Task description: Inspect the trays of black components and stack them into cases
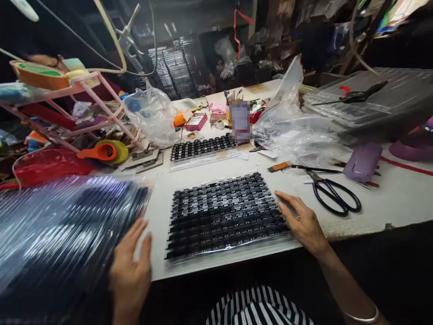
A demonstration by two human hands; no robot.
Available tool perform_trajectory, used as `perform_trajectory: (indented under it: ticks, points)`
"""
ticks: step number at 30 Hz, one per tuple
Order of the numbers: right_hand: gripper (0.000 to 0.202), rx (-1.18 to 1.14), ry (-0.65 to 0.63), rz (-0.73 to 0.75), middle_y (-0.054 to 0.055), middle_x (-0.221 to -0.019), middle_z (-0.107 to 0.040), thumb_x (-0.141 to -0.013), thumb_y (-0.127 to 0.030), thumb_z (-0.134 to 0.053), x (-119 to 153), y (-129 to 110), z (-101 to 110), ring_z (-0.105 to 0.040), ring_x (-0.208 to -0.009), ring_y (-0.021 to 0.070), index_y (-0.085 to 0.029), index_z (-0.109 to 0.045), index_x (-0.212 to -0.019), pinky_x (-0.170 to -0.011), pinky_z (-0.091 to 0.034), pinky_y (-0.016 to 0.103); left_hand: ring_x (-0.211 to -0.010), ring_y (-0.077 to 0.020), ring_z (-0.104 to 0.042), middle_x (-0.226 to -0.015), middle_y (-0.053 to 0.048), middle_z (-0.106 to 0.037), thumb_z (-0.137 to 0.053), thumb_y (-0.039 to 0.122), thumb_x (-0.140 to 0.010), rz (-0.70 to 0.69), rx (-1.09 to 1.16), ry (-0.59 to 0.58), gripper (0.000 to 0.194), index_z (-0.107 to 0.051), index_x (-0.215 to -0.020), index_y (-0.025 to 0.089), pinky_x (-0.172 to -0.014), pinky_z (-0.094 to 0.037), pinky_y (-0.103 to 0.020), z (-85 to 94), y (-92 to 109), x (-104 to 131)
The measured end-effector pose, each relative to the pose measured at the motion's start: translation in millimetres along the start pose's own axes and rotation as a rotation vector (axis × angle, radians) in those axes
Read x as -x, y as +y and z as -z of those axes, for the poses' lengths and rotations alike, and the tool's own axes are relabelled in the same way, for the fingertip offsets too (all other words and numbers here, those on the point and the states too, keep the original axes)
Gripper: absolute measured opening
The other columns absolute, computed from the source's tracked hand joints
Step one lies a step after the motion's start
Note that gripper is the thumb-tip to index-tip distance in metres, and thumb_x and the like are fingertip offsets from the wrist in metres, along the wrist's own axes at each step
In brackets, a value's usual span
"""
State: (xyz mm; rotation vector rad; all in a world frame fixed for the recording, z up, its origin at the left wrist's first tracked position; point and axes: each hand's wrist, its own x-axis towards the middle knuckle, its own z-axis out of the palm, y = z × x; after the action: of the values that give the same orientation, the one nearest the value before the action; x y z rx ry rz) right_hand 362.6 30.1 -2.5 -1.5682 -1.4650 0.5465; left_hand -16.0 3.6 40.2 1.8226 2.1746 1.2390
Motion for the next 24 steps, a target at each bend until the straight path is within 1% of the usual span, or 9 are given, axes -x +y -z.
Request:
perform_trajectory:
  ticks: [3, 5, 7, 9, 11, 13, 17, 22, 24]
  points:
    - [0.034, 0.013, -0.016, -0.006, 0.011, -0.115, -0.064, -0.089, -0.041, -0.049, 1, 2, -1, -0.058, -0.108, 0.0264, -0.021, -0.064, -0.112, -0.068, -0.056, 0.035, -0.12, -0.0249, -0.051, -0.126, -0.012, -0.06, -0.04, 0.049, -0.09, 0.074, 0.053, -0.159, 0.051, -0.057, -0.123, 0.015, -0.105, -0.037, -0.041, -29.8, 0, 4]
    - [0.035, 0.029, -0.025, 0.015, 0.011, -0.115, -0.064, -0.089, -0.042, -0.049, 1, 4, -2, -0.058, -0.109, 0.0264, -0.021, -0.063, -0.113, -0.074, -0.055, 0.037, -0.123, -0.0224, -0.048, -0.13, -0.012, -0.057, -0.036, 0.047, -0.092, 0.085, 0.082, -0.233, 0.051, -0.051, -0.13, 0.016, -0.107, -0.036, -0.04, -41.0, 0, 6]
    - [0.035, 0.041, -0.023, 0.034, 0.01, -0.115, -0.064, -0.09, -0.042, -0.049, 1, 5, -2, -0.058, -0.109, 0.0261, -0.021, -0.063, -0.114, -0.084, -0.052, 0.041, -0.13, -0.0217, -0.041, -0.14, -0.01, -0.048, -0.033, 0.046, -0.094, 0.023, 0.05, -0.284, 0.052, -0.043, -0.137, 0.02, -0.11, -0.031, -0.042, -45.0, 1, 10]
    - [0.035, 0.046, -0.017, 0.043, 0.01, -0.115, -0.064, -0.09, -0.042, -0.049, 1, 5, -2, -0.058, -0.109, 0.0257, -0.021, -0.062, -0.116, -0.093, -0.048, 0.044, -0.14, -0.0244, -0.024, -0.151, -0.008, -0.031, -0.031, 0.047, -0.094, -0.087, -0.052, -0.362, 0.053, -0.035, -0.142, 0.024, -0.112, -0.023, -0.049, -44.2, 4, 13]
    - [0.035, 0.048, -0.019, 0.046, 0.01, -0.116, -0.064, -0.09, -0.042, -0.049, 2, 6, -2, -0.058, -0.11, 0.0256, -0.021, -0.061, -0.117, -0.097, -0.045, 0.046, -0.143, -0.0278, -0.006, -0.156, -0.005, -0.017, -0.031, 0.049, -0.094, -0.204, -0.178, -0.458, 0.055, -0.029, -0.145, 0.027, -0.112, -0.016, -0.056, -41.1, 8, 15]
    - [0.036, 0.049, -0.02, 0.043, 0.009, -0.116, -0.064, -0.09, -0.042, -0.05, 2, 5, -2, -0.058, -0.11, 0.0256, -0.021, -0.061, -0.117, -0.099, -0.044, 0.046, -0.143, -0.0294, 0.001, -0.156, -0.003, -0.017, -0.032, 0.052, -0.092, -0.306, -0.293, -0.542, 0.057, -0.027, -0.145, 0.031, -0.111, -0.009, -0.06, -37.3, 11, 16]
    - [0.036, 0.046, -0.024, 0.028, 0.009, -0.117, -0.064, -0.09, -0.042, -0.05, 2, 4, -2, -0.058, -0.111, 0.0256, -0.022, -0.061, -0.118, -0.099, -0.044, 0.046, -0.143, -0.0296, -0.005, -0.154, -0.001, -0.023, -0.031, 0.058, -0.09, -0.399, -0.436, -0.626, 0.062, -0.021, -0.146, 0.034, -0.11, -0.005, -0.063, -32.0, 15, 13]
    - [0.036, 0.04, -0.025, 0.049, 0.01, -0.116, -0.064, -0.091, -0.042, -0.05, 1, 5, -2, -0.057, -0.111, 0.0258, -0.021, -0.061, -0.118, -0.099, -0.044, 0.047, -0.142, -0.0301, -0.01, -0.154, -0.006, -0.021, -0.029, 0.064, -0.087, -0.496, -0.501, -0.553, 0.072, -0.018, -0.147, 0.026, -0.111, -0.001, -0.06, -39.5, 32, 10]
    - [0.036, 0.036, -0.027, 0.059, 0.01, -0.116, -0.064, -0.091, -0.042, -0.05, 1, 5, -1, -0.057, -0.111, 0.0259, -0.021, -0.061, -0.117, -0.098, -0.045, 0.047, -0.142, -0.0296, -0.012, -0.153, -0.006, -0.022, -0.031, 0.065, -0.086, -0.574, -0.474, -0.594, 0.076, -0.015, -0.148, 0.024, -0.112, 0.0, -0.058, -45.2, 40, 9]
